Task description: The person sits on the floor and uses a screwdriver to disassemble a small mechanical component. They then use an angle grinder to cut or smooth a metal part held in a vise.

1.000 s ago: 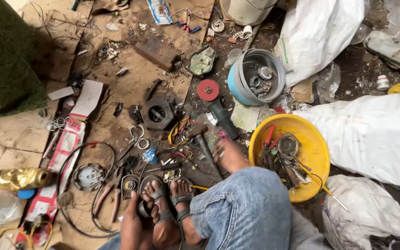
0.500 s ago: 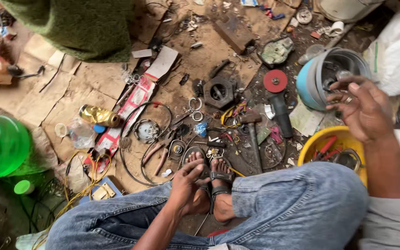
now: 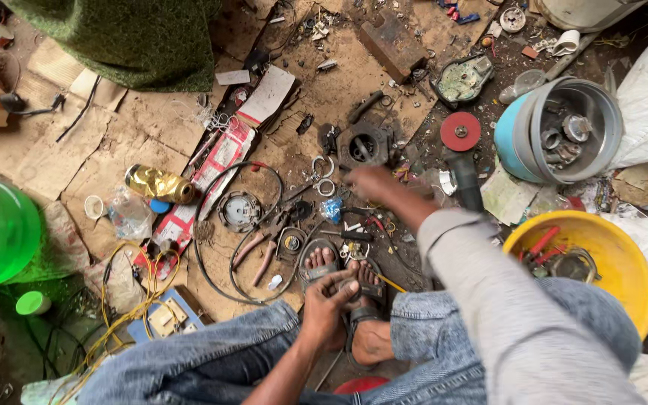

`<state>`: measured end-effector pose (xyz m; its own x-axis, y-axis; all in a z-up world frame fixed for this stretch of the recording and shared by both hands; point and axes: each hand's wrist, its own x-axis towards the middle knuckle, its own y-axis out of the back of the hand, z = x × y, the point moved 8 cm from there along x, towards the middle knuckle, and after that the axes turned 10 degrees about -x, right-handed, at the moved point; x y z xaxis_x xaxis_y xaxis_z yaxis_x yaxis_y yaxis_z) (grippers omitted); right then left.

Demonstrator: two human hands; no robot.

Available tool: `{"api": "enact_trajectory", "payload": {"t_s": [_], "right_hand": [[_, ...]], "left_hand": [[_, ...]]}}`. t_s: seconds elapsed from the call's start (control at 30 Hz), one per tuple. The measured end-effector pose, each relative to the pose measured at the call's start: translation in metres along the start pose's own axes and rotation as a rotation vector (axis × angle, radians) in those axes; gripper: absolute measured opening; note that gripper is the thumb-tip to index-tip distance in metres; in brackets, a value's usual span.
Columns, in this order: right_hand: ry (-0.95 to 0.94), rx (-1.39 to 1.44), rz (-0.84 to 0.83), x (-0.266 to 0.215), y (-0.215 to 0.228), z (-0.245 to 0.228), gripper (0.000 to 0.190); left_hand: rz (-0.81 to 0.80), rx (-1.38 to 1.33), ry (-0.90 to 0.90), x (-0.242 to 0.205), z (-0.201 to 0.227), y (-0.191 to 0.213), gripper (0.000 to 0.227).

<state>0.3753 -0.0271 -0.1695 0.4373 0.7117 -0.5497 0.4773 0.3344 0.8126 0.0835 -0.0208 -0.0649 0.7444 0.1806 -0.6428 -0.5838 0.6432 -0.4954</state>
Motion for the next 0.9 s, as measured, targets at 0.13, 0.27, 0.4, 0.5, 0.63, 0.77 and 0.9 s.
{"api": "enact_trajectory", "payload": {"t_s": [0.13, 0.27, 0.4, 0.5, 0.63, 0.77, 0.9], "right_hand": [[-0.072, 0.267, 0.239, 0.008, -0.04, -0.008, 0.035], [-0.07, 0.172, 0.029, 0.006, -0.052, -0.005, 0.043], [0.217, -0.233, 0.187, 0.005, -0.037, -0.022, 0.047], [0.056, 0.094, 0.119, 0.018, -0.05, -0.009, 0.045], [0.107, 0.08, 0.056, 0.031, -0.064, -0.011, 0.043], [0.156, 0.046, 0.211, 0.028, -0.051, -0.006, 0.043], [0.148, 0.417, 0.224, 0.039, -0.013, -0.008, 0.037]], "left_hand": [[0.029, 0.019, 0.005, 0.006, -0.013, 0.013, 0.042], [0.034, 0.078, 0.035, 0.006, -0.014, 0.011, 0.045], [0.056, 0.446, -0.241, 0.0, 0.008, 0.004, 0.039], [0.081, 0.081, 0.138, -0.001, -0.018, 0.008, 0.045], [0.06, 0.323, -0.031, -0.003, 0.01, 0.001, 0.042], [0.094, 0.414, -0.077, -0.003, 0.021, 0.0, 0.043], [0.053, 0.302, -0.273, 0.003, 0.032, 0.004, 0.044]]}}
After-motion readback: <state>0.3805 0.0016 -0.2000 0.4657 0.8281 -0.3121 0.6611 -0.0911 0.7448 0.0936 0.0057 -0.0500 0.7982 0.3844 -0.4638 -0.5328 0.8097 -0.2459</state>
